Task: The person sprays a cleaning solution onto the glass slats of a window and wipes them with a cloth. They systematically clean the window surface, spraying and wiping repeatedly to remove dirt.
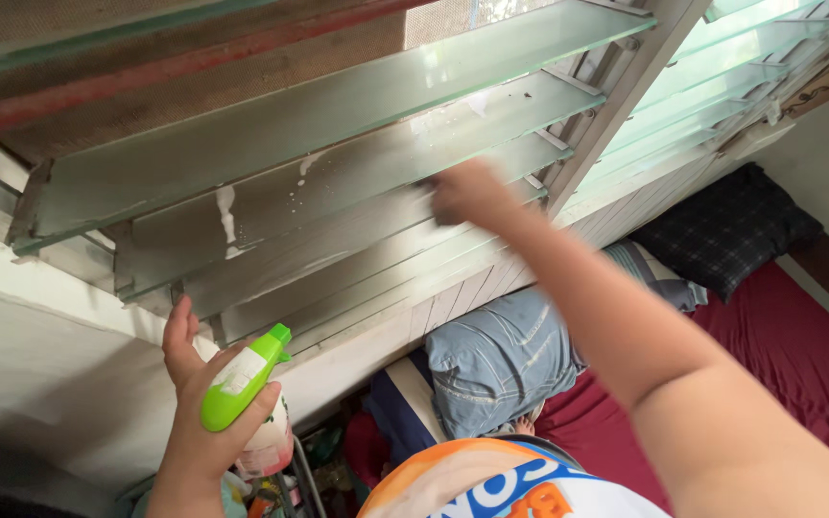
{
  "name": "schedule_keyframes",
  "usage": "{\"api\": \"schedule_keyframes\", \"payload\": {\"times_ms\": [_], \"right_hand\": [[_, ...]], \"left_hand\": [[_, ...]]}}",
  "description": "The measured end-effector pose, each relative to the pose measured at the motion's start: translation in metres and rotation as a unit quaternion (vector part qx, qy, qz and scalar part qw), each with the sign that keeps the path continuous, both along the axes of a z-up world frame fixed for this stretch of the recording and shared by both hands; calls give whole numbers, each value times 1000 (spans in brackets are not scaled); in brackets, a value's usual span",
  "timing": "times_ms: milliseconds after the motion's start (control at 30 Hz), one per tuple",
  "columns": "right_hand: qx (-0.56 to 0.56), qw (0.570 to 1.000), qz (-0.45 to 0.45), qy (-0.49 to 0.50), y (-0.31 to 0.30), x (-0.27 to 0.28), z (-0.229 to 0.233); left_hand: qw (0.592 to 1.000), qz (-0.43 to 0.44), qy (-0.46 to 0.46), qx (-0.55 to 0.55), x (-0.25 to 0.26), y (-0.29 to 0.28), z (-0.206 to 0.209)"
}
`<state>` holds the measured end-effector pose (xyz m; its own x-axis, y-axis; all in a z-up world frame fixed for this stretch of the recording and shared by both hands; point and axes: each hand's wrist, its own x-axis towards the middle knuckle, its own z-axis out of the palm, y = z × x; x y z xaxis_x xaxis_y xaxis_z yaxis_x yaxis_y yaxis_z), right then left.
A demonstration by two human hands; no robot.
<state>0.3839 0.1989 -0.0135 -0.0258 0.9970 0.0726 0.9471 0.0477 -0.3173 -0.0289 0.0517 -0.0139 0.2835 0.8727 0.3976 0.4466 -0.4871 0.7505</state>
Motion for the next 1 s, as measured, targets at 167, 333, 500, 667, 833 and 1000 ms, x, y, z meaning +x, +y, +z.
{"api": "schedule_keyframes", "payload": {"times_ms": [167,333,500,667,833,1000], "right_hand": [[163,985,-45,-37,-4,131,-3],[313,944,-56,-83,16,33,-51],[170,960,216,46,-56,-189,-34],[300,901,309,51,-78,-174,-39],[251,841,18,479,-101,-6,-82],[243,318,-226,888,-66,101,-73]], "left_hand": [[1000,3,20,-1,2,1,2],[999,3,-11,-42,4,-3,4],[999,-2,33,-33,-2,-1,-2],[997,-46,-5,-62,-17,4,0],[993,-52,-45,-100,-21,5,-3],[985,-42,-111,-128,-13,1,-2]]}}
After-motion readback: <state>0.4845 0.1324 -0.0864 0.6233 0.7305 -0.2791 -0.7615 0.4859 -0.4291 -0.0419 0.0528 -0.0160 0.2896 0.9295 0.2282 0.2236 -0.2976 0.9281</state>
